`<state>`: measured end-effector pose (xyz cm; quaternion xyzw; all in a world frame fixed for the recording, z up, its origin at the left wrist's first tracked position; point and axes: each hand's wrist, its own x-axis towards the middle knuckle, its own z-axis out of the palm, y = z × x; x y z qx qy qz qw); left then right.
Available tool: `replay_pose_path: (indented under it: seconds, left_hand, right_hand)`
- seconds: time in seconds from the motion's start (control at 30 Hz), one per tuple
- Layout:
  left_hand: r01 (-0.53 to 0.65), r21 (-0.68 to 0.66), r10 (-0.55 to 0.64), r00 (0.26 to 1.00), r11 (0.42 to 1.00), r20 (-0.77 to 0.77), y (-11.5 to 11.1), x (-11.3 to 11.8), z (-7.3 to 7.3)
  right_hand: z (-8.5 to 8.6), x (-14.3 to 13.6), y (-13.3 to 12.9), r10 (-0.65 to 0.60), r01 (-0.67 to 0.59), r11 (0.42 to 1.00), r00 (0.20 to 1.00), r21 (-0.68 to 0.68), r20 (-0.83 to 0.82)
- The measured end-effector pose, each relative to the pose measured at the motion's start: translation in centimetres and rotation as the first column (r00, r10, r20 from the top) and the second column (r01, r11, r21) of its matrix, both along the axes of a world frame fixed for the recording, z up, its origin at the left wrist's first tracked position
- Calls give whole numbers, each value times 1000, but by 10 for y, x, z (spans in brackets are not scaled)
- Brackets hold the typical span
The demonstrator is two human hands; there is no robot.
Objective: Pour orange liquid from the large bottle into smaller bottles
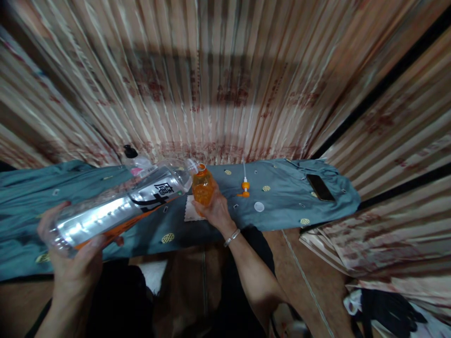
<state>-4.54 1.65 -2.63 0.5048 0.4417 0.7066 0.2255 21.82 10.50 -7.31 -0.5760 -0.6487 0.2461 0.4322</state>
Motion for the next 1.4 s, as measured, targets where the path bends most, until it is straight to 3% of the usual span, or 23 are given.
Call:
replay_pose_path:
  seconds: [0.53, 0.83, 1.13, 1.27, 1.4]
  left_hand:
    - [0, 3, 0, 1000, 1000, 4, 1, 8, 0]
    - [-29, -24, 27, 997, 999, -76, -2, 2, -6]
    - [-26, 50, 36, 979, 998, -201, -1, -2, 3]
    - [-70, -3, 68, 984, 998, -163, -4, 0, 1]
    - [-158, 35, 161, 955, 987, -249, -4, -5, -2]
  right_hand:
    - [-1, 0, 8, -1, 0, 998, 1000, 57, 12]
    - [-6, 0, 6, -20, 19, 998, 999, 64, 26]
    - [-2, 0, 3, -9, 7, 999, 998, 47, 57]
    - [-3, 0, 3, -14, 12, 999, 999, 45, 50]
    - [-2, 1, 2, -8, 6, 999, 999, 35, 41]
